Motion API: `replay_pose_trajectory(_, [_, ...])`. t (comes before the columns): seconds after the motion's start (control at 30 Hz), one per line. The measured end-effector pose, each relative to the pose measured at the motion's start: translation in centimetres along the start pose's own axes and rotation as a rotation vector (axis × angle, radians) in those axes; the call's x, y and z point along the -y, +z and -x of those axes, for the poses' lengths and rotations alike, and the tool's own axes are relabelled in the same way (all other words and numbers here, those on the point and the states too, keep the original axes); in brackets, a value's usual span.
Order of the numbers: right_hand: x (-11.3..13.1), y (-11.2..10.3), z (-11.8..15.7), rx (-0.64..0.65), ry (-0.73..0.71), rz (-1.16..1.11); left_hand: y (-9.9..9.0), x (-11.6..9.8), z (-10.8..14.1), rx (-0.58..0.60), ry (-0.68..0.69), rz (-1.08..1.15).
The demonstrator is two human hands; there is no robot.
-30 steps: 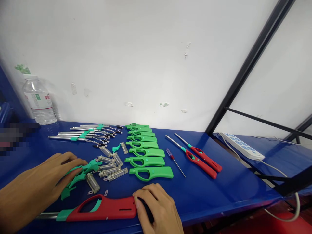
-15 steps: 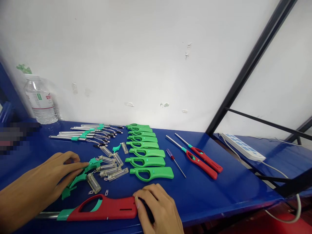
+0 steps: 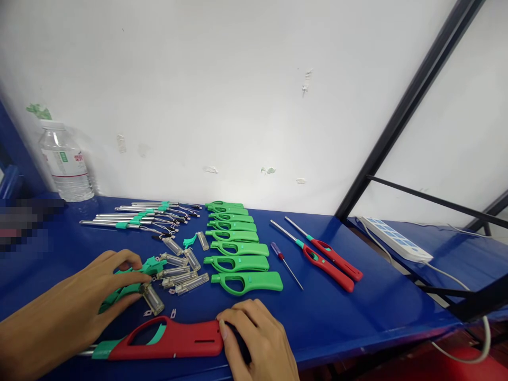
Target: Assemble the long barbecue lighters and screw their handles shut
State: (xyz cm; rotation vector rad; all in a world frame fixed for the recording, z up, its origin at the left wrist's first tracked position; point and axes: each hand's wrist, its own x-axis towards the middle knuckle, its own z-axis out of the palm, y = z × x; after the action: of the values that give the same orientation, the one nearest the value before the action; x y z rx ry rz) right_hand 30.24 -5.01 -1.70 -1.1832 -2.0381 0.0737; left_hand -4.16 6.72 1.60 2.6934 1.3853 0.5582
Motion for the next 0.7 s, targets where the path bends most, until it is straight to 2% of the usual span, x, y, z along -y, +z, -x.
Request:
replay_pose_trajectory(0.2, [-0.1,-0.1,0.0,0.009,0.006,0.006,0.4,-0.1,-0.6,-0.011,0.005,0.006])
replay_pose_trajectory(0.37, [-0.1,0.0,0.0,-0.001,0.006,0.006,0.1,-0.5,-0.6,-0.024,0.038,0.015])
replay_pose_trajectory(0.5, [-0.1,0.0,0.1,0.008,0.009,0.006,0.0,0.6,-0.7,-0.036,0.068,-0.013])
replay_pose_trajectory(0.7, [-0.1,0.0,0.1,-0.004,0.000,0.016,1.8,2.7,-0.8,-0.014,0.067,-0.068])
